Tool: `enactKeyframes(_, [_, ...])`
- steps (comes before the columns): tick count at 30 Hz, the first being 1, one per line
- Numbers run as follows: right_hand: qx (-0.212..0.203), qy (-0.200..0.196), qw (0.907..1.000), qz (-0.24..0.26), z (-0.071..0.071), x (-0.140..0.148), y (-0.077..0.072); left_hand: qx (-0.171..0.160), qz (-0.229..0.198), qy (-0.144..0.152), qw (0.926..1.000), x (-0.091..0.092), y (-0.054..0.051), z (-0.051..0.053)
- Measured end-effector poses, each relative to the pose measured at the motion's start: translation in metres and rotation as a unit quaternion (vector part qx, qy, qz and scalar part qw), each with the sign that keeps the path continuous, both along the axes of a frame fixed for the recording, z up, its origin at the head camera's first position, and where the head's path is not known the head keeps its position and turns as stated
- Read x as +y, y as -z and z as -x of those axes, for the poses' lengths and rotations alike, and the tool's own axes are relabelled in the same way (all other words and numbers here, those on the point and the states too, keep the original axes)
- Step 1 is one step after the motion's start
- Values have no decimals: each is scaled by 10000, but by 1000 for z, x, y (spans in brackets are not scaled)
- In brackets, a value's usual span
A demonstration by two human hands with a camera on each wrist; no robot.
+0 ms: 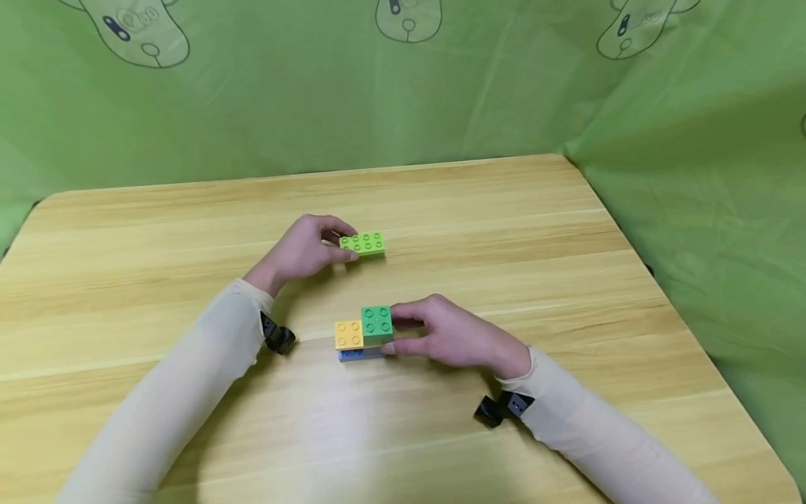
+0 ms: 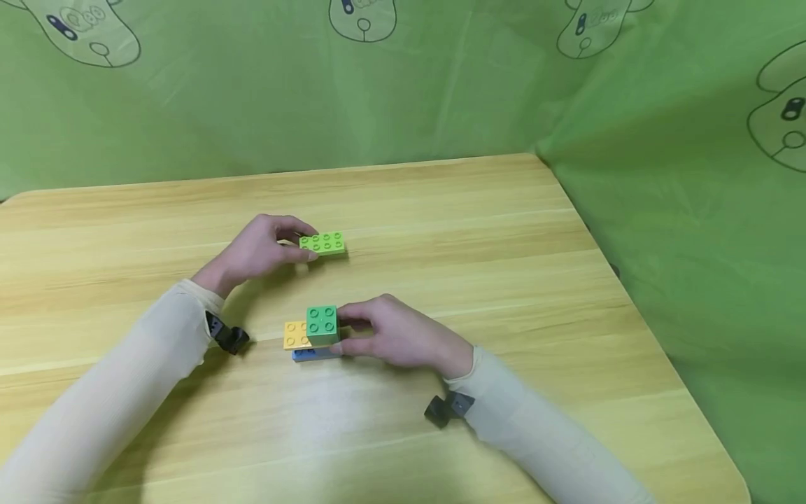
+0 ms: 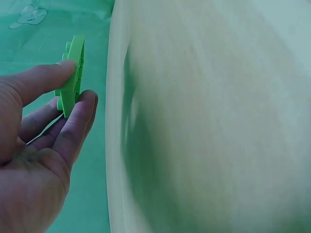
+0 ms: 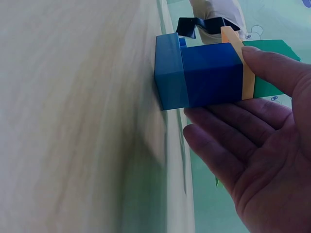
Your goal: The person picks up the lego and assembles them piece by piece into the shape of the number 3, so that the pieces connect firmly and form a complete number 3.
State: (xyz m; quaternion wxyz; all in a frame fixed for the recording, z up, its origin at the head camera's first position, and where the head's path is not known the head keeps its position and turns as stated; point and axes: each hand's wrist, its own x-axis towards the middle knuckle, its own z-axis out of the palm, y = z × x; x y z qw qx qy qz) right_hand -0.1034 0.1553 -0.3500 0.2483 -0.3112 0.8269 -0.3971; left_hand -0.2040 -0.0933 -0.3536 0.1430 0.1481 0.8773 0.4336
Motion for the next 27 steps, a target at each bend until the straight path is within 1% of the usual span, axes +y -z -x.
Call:
enactKeyframes(3, [7,-3,10000,-25,0,0,1,-109,-113,-86,9998,-3,1,-5])
enactKeyframes(6, [-19,-8,10000,-29,0,-1,1,-176,-215,-241,9993,-7,1,-9])
enactKeyframes(9, [-55,-8,10000,-11,0,-1,0,-169,-282,-340,9989,-10,1,-13])
enactKeyframes(16, [-32,15,9999,127,-1,-1,0,-73,-412,-356,9985,-11,2,-18])
enactKeyframes(21, [-48,18,9999,95,-1,0,-1,-52,-351,-436,9984,-15,4,-24])
enactKeyframes(27, [-44,17,10000,30,-1,-1,-1,-105,-257,-398,9988,-21,7,-31])
